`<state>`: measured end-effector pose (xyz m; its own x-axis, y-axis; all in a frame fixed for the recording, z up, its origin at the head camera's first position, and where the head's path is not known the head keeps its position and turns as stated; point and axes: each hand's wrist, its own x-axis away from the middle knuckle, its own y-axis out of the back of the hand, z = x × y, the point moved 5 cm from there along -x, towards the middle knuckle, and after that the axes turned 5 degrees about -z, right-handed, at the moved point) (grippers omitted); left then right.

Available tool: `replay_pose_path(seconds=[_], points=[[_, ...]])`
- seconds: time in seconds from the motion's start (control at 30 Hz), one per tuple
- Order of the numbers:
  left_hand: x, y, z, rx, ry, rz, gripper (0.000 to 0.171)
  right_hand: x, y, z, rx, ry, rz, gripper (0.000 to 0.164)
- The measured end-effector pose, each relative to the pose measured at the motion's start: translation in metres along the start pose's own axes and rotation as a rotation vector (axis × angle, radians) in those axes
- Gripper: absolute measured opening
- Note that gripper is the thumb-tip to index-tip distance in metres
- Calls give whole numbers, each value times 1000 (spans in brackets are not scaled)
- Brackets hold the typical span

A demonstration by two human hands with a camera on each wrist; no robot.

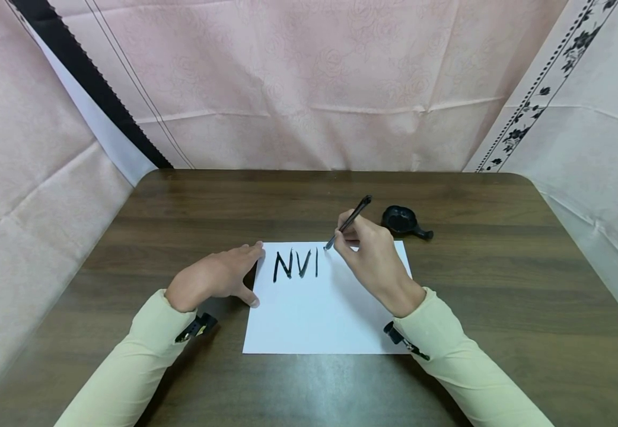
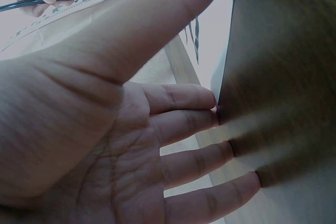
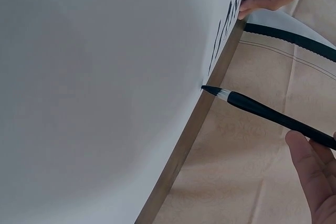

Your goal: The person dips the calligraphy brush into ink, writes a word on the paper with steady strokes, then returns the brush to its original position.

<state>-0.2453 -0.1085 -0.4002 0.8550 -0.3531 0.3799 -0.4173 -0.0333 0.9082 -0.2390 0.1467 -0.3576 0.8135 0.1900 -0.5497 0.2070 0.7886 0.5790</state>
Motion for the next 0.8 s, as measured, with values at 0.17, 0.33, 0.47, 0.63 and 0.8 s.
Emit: replay_pose_path(seconds=[0.17, 0.33, 0.47, 0.63, 0.8], points=[[0, 1, 0, 3, 0, -4, 108, 0, 0, 0, 1, 0, 0, 15], [-1, 1, 0, 7, 2, -6, 108, 1, 0, 1, 16, 22, 1, 14], [-1, 0, 0, 10, 4, -3, 108, 1, 1, 3, 25, 33, 8, 14], [-1, 0, 0, 10, 5, 3, 109, 1, 2, 7, 7, 5, 37, 13], [-1, 0, 1, 10, 8, 6, 109, 0, 5, 11, -15, -24, 79, 14]])
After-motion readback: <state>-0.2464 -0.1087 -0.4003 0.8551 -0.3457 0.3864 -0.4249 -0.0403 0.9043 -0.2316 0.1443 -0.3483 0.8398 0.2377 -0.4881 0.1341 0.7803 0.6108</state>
